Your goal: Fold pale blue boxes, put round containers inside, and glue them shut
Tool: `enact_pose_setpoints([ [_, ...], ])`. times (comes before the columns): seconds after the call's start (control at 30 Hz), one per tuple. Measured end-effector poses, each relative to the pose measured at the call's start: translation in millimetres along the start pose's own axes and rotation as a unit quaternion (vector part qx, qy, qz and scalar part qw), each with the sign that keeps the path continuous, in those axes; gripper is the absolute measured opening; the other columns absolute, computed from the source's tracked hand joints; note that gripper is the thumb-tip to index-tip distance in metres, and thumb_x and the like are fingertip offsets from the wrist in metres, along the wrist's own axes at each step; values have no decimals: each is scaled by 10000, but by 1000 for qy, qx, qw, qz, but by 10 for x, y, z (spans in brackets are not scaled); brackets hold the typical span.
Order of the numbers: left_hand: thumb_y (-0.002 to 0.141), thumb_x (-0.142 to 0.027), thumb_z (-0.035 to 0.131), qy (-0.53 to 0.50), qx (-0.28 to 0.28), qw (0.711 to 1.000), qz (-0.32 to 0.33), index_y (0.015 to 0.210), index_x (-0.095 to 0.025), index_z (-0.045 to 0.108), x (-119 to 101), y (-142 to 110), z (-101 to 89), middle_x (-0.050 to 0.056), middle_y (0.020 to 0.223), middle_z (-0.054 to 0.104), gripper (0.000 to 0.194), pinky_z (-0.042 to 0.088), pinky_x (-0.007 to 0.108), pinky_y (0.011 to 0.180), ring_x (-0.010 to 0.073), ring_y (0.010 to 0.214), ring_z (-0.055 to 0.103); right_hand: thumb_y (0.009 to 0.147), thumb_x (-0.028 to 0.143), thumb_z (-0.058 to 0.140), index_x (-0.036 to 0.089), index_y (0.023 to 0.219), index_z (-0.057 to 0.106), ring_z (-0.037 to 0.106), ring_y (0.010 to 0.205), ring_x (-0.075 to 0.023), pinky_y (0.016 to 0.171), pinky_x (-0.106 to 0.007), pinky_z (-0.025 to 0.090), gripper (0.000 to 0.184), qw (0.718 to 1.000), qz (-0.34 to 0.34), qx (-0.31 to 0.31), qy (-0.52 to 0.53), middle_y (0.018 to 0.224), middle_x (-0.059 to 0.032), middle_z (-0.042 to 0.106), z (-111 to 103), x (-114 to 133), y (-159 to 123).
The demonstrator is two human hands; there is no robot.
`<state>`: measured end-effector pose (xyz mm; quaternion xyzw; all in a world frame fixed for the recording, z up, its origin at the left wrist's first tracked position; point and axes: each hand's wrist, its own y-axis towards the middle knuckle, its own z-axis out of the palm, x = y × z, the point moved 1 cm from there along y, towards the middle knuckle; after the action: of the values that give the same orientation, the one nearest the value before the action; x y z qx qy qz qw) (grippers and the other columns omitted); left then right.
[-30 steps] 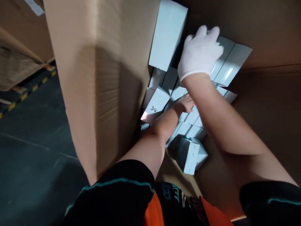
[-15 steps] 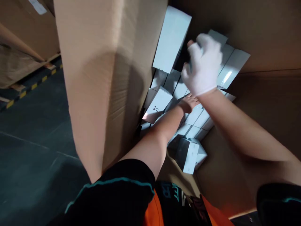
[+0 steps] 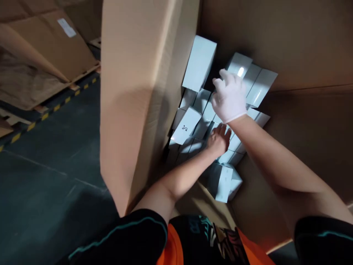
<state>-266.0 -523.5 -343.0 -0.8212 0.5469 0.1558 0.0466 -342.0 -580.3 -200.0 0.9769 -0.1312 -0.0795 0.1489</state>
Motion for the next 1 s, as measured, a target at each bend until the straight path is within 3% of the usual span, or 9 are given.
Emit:
enact_pose_setpoints([
  [0.1, 1075, -394, 502, 5, -141, 972, -186, 1642, -164, 450, 271, -340, -361, 214, 1766, 358, 615, 353, 598, 1310, 390, 1668, 292, 969, 261, 591, 103, 1537, 564, 494, 1449, -439, 1145, -622, 462, 590, 994, 61, 91, -8, 1701, -222, 445, -23, -226, -287],
  [0.17, 1023, -449, 644, 2, -182, 936, -301, 1672, -132, 375, 537, -567, -507, 244, 1774, 317, 771, 305, 623, 1321, 426, 1670, 257, 980, 325, 600, 76, 1486, 613, 534, 1400, -475, 1094, -657, 482, 564, 985, 72, 158, -11, 1645, -261, 500, -124, -404, -499],
  [0.3, 801, -351, 945, -83, -69, 890, -443, 1695, -61, 222, 984, -994, -367, 336, 1616, 483, 1186, 413, 588, 1243, 461, 1528, 452, 936, 368, 612, 97, 1290, 731, 591, 1346, -456, 1117, -667, 452, 462, 975, 32, 217, -42, 1491, -246, 640, -442, -723, -1154],
  [0.37, 804, -263, 938, -110, -37, 881, -458, 1670, -71, 262, 1103, -1170, -197, 324, 1531, 559, 1115, 482, 537, 1178, 436, 1443, 547, 930, 354, 553, 163, 1251, 750, 582, 1372, -439, 1138, -682, 419, 422, 982, 37, 177, -54, 1428, -210, 680, -603, -814, -1648],
  [0.47, 917, -234, 825, -122, -56, 888, -440, 1547, -120, 434, 1192, -1300, -24, 260, 1495, 592, 751, 530, 454, 1120, 353, 1363, 620, 963, 371, 430, 286, 1308, 746, 545, 1419, -449, 1145, -754, 339, 475, 988, 113, 69, -75, 1378, -189, 699, -749, -853, -2498],
  [0.53, 955, -245, 786, -135, -75, 891, -426, 1467, -137, 513, 1216, -1273, 12, 214, 1487, 600, 591, 557, 449, 1093, 314, 1304, 654, 981, 407, 413, 381, 1395, 715, 516, 1445, -460, 1138, -775, 295, 513, 974, 200, 14, -105, 1383, -190, 702, -740, -845, -3027],
  [0.63, 968, -240, 771, -151, -105, 898, -400, 1476, -156, 536, 1190, -1106, 0, 185, 1570, 554, 566, 575, 475, 1092, 306, 1312, 652, 984, 395, 417, 425, 1381, 740, 471, 1510, -445, 1049, -800, 313, 512, 961, 244, 15, -125, 1396, -209, 712, -577, -821, -3594],
  [0.8, 1002, -310, 762, -160, -157, 884, -409, 1579, -196, 493, 969, -861, 78, 178, 1655, 482, 646, 574, 545, 1123, 344, 1392, 603, 977, 292, 535, 217, 1099, 817, 548, 1483, -429, 974, -654, 500, 316, 974, 184, 8, -134, 1440, -237, 710, -315, -839, -3916],
  [1.0, 1024, -343, 745, -146, -189, 854, -462, 1493, -195, 583, 786, -701, 256, 153, 1525, 585, 518, 616, 535, 1061, 323, 1317, 649, 1004, 217, 533, 163, 1000, 795, 633, 1389, -406, 970, -625, 482, 267, 978, 144, -4, -147, 1286, -209, 784, -283, -843, -3950],
])
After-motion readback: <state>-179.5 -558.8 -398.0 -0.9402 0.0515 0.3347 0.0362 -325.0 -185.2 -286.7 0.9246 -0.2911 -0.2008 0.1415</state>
